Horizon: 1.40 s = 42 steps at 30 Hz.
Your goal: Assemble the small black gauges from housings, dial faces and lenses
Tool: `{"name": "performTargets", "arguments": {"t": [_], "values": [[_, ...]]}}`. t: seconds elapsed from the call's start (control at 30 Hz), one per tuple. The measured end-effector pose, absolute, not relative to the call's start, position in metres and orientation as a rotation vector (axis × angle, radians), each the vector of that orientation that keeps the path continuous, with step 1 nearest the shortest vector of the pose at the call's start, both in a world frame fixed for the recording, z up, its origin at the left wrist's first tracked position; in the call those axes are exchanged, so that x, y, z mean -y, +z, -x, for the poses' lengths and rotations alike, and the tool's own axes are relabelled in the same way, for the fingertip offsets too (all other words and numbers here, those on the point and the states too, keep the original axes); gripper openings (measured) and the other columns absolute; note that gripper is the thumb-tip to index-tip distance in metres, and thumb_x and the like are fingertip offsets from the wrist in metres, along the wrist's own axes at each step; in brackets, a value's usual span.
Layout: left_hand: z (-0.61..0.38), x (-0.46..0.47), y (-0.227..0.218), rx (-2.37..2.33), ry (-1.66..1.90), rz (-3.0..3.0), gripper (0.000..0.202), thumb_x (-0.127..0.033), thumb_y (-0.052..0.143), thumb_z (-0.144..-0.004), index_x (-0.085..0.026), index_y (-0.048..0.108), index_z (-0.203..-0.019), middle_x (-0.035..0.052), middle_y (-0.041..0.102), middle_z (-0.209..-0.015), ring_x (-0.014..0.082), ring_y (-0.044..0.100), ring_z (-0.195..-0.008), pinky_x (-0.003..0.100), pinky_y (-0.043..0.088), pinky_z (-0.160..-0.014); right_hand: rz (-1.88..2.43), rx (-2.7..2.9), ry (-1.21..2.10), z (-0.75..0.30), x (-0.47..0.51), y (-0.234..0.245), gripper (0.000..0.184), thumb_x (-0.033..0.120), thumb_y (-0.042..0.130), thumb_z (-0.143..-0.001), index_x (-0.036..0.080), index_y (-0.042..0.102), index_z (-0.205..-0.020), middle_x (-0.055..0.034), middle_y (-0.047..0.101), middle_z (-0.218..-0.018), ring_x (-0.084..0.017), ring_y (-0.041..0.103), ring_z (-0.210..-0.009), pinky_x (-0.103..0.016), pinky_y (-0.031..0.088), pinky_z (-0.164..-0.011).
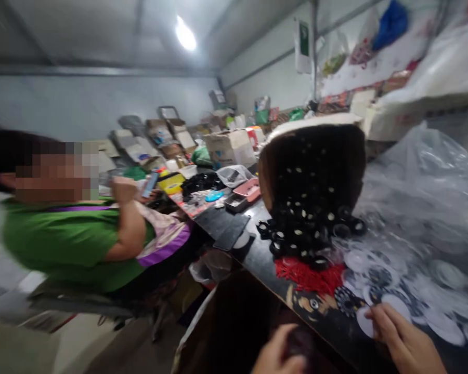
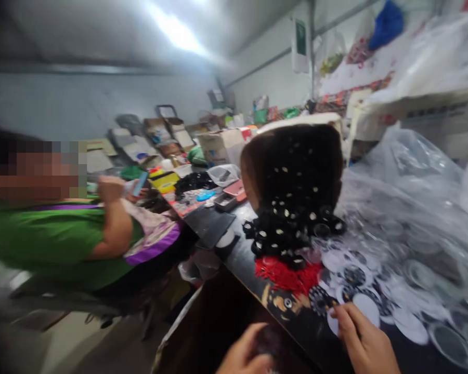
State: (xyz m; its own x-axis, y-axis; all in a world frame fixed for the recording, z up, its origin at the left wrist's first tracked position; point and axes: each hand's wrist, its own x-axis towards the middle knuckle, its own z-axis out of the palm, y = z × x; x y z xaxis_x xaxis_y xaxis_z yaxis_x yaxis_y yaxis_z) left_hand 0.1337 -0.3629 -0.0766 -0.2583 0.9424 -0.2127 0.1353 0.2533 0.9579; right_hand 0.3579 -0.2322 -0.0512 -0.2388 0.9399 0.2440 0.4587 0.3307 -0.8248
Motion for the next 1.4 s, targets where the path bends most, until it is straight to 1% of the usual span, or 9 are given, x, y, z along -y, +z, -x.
{"name": "performTargets", "arguments": {"t": [0.17,0.33,0.53,0.63,0.77,0.9,1.0,1.23,1.4], "values": [[-0.064,0.358,-0.072,-1.985,1.203,-1.099,0.041,-0.046,0.059,-0.082,-0.021,0.065,-0.113,0.0128,0.062,-0.129,0.0350,0.048,-0.129,0.057,0.021,-0.114,1.196,1.881,0.879,-0.351,0.239,-0.046,0.049,0.061,0.043,-0.087,0.025,0.066,-0.064,0.0014,0.063,-0.052,-0.015,0.061,-0.046,-0.019,0.047,-0.046],[-0.042,0.255,-0.035,-2.004,1.283,-1.475,0.031,-0.036,0.060,-0.084,-0.024,0.066,-0.113,0.0079,0.067,-0.121,0.0249,0.055,-0.120,0.044,0.033,-0.110,1.101,1.900,0.847,-0.342,0.235,-0.046,0.041,0.053,0.047,-0.087,0.026,0.064,-0.062,0.0030,0.063,-0.051,-0.013,0.061,-0.044,-0.016,0.046,-0.043],[-0.030,0.168,-0.035,-2.000,1.292,-1.685,0.041,-0.028,0.071,-0.079,-0.016,0.063,-0.117,0.0124,0.065,-0.124,0.0287,0.050,-0.126,0.052,0.028,-0.111,1.126,1.903,0.931,-0.346,0.240,-0.049,0.039,0.047,0.046,-0.089,0.024,0.060,-0.061,0.0027,0.061,-0.052,-0.013,0.060,-0.045,-0.017,0.046,-0.045],[-0.044,0.188,-0.034,-2.028,1.371,-1.684,0.044,-0.031,0.063,-0.085,-0.016,0.057,-0.126,0.0156,0.060,-0.132,0.0292,0.044,-0.131,0.047,0.025,-0.114,1.184,1.868,1.013,-0.342,0.242,-0.048,0.038,0.046,0.046,-0.090,0.024,0.061,-0.062,0.0019,0.060,-0.054,-0.014,0.060,-0.049,-0.019,0.046,-0.047],[-0.104,0.252,-0.036,-1.776,1.321,-1.729,0.051,-0.030,0.070,-0.081,-0.027,0.056,-0.130,0.0066,0.061,-0.134,0.0270,0.047,-0.131,0.042,0.028,-0.114,1.231,1.753,1.323,-0.327,0.244,-0.034,0.031,0.045,0.050,-0.089,0.022,0.066,-0.101,0.0020,0.062,-0.065,-0.016,0.061,-0.060,-0.023,0.048,-0.057],[-0.156,0.297,-0.048,-1.422,1.035,-1.347,0.053,-0.029,0.068,-0.083,-0.036,0.054,-0.133,-0.0013,0.055,-0.142,0.0243,0.045,-0.135,0.038,0.029,-0.115,1.258,1.743,1.414,-0.325,0.243,-0.024,0.023,0.040,0.055,-0.088,0.019,0.063,-0.095,0.0004,0.064,-0.076,-0.014,0.058,-0.065,-0.023,0.043,-0.059],[-0.174,0.301,-0.058,-1.280,0.916,-0.801,0.044,-0.038,0.067,-0.083,-0.032,0.060,-0.127,0.0015,0.057,-0.140,0.0258,0.049,-0.132,0.038,0.040,-0.108,1.268,1.891,1.454,-0.342,0.241,-0.022,0.023,0.040,0.057,-0.089,0.020,0.066,-0.093,0.0011,0.065,-0.075,-0.014,0.057,-0.064,-0.023,0.042,-0.058],[-0.188,0.295,-0.053,-1.047,0.955,-0.172,0.044,-0.034,0.065,-0.085,-0.025,0.050,-0.125,0.0087,0.072,-0.114,0.0207,0.073,-0.084,0.030,0.058,-0.076,1.795,2.074,0.482,-0.396,0.215,-0.037,0.034,0.029,0.067,-0.082,0.019,0.063,-0.115,-0.0104,0.061,-0.106,-0.029,0.058,-0.096,-0.045,0.043,-0.087],[-0.190,0.290,-0.046,-0.891,1.093,-0.077,0.030,-0.033,0.057,-0.091,-0.022,0.053,-0.119,0.0124,0.071,-0.115,0.0244,0.070,-0.100,0.034,0.057,-0.088,1.705,1.881,0.588,-0.396,0.212,-0.046,0.013,0.021,0.059,-0.085,0.018,0.061,-0.097,-0.0072,0.064,-0.097,-0.024,0.061,-0.089,-0.039,0.047,-0.082]]}}
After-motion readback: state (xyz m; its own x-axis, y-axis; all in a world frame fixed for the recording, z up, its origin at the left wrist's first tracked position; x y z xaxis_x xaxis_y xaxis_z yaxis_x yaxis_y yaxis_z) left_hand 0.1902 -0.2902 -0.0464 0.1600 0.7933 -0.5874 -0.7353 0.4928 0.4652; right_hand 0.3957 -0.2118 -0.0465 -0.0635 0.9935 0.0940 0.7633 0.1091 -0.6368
